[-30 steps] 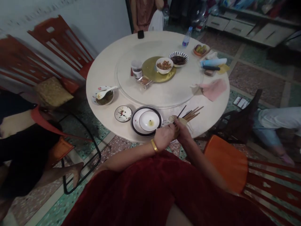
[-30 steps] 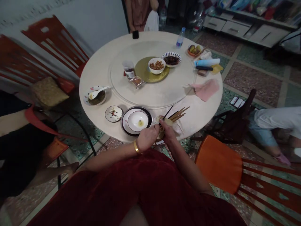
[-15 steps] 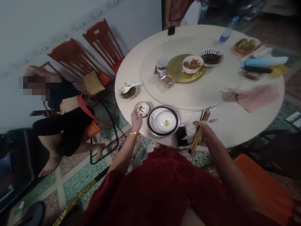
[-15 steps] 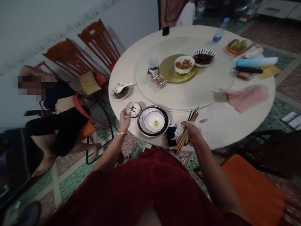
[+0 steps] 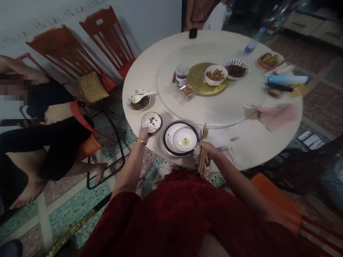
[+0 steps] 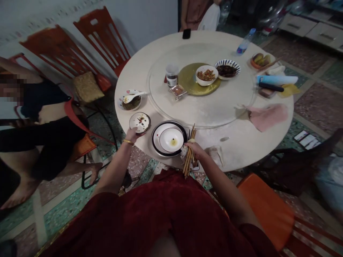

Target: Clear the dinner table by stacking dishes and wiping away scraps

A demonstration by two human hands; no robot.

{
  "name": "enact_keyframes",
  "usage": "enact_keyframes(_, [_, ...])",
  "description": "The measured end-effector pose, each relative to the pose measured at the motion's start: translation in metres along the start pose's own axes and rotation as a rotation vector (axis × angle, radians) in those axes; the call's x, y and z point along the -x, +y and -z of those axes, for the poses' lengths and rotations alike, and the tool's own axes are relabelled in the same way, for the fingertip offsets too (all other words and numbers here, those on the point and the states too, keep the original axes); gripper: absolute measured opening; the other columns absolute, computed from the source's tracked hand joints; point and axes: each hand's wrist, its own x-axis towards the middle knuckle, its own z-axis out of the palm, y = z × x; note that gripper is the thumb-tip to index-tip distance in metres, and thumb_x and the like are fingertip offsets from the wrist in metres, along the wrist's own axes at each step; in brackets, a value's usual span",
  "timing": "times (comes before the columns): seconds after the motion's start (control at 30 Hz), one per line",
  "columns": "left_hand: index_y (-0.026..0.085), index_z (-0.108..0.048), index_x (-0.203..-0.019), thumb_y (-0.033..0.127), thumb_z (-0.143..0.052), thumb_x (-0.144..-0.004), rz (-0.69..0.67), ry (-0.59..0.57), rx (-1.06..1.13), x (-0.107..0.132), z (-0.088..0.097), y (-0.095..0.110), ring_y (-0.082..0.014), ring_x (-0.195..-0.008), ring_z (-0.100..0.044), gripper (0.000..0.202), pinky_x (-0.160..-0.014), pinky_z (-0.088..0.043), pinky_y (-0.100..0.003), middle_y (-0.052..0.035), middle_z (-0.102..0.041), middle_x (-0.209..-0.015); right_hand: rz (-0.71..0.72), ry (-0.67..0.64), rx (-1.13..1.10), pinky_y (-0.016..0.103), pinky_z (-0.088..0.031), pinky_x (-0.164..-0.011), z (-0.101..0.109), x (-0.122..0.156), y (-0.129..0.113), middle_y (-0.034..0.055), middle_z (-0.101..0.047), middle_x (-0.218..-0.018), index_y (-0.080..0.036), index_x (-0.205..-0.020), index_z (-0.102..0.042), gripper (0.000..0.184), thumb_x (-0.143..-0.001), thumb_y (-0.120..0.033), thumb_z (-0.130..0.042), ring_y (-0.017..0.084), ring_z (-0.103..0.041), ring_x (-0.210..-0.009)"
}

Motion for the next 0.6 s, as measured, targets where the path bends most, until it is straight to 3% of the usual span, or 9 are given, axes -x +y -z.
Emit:
enact_keyframes(0.1, [0.016, -0.050, -0.125, 0.014, -0.052, -0.076, -0.084, -0.135, -0.091, 0.035, 0.006, 0.038, -0.0167, -0.069, -0.065, 0.049, -0.059, -0.059, -0.033, -0.0093, -0.067, -0.095, -0.059, 0.006, -0.012, 0.026, -0.046, -0.051, -0.003, -0.001, -0.001, 0.0019, -0.061, -0.053, -0.015, -0.062, -0.059, 0.009, -0.056, -0.022, -0.062, 0.015, -0.057, -0.050])
enact_keyframes(0.2, [0.012, -0.049, -0.128, 0.018, -0.055, -0.074, -0.111, -0.322, -0.216, 0.080, -0.009, 0.058, -0.0182, -0.065, -0.065, 0.055, -0.051, -0.057, -0.031, -0.0103, -0.068, -0.091, 0.012, 0.012, 0.024, 0.025, -0.045, -0.054, -0.002, -0.004, 0.000, 0.0015, -0.062, -0.055, -0.015, -0.061, -0.059, 0.011, -0.053, -0.022, -0.063, 0.015, -0.057, -0.054])
enact_keyframes(0.3, [0.012, -0.044, -0.134, 0.020, -0.055, -0.073, -0.111, -0.493, -0.338, 0.110, -0.033, 0.050, -0.0194, -0.063, -0.064, 0.063, -0.048, -0.055, -0.030, -0.0108, -0.068, -0.089, 0.090, -0.014, 0.081, 0.026, -0.044, -0.058, 0.001, -0.007, 0.001, 0.0012, -0.063, -0.058, -0.015, -0.061, -0.058, 0.014, -0.052, -0.025, -0.064, 0.015, -0.057, -0.059])
enact_keyframes(0.37, [0.012, -0.041, -0.137, 0.021, -0.054, -0.073, -0.117, -0.551, -0.438, 0.117, -0.048, 0.038, -0.0181, -0.057, -0.062, 0.066, -0.045, -0.052, -0.028, -0.0100, -0.068, -0.085, 0.128, -0.026, 0.121, 0.026, -0.043, -0.059, 0.003, -0.008, 0.002, 0.0006, -0.062, -0.059, -0.015, -0.063, -0.058, 0.016, -0.053, -0.026, -0.063, 0.015, -0.057, -0.061])
enact_keyframes(0.5, [0.014, -0.041, -0.140, 0.022, -0.052, -0.074, -0.154, -0.551, -0.675, 0.115, -0.062, 0.022, -0.0157, -0.046, -0.057, 0.067, -0.047, -0.050, -0.028, -0.0057, -0.065, -0.071, 0.155, -0.008, 0.147, 0.025, -0.042, -0.058, 0.003, -0.010, 0.005, -0.0007, -0.060, -0.058, -0.015, -0.064, -0.058, 0.015, -0.055, -0.026, -0.061, 0.014, -0.054, -0.060])
enact_keyframes(0.6, [0.017, -0.045, -0.140, 0.021, -0.053, -0.073, -0.220, -0.470, -0.769, 0.113, -0.065, 0.018, -0.0200, -0.055, -0.062, 0.067, -0.061, -0.054, -0.033, -0.0044, -0.066, -0.070, 0.189, -0.018, 0.133, 0.025, -0.043, -0.061, 0.002, -0.012, 0.007, 0.0010, -0.063, -0.065, -0.015, -0.067, -0.060, 0.017, -0.055, -0.027, -0.063, 0.015, -0.056, -0.064])
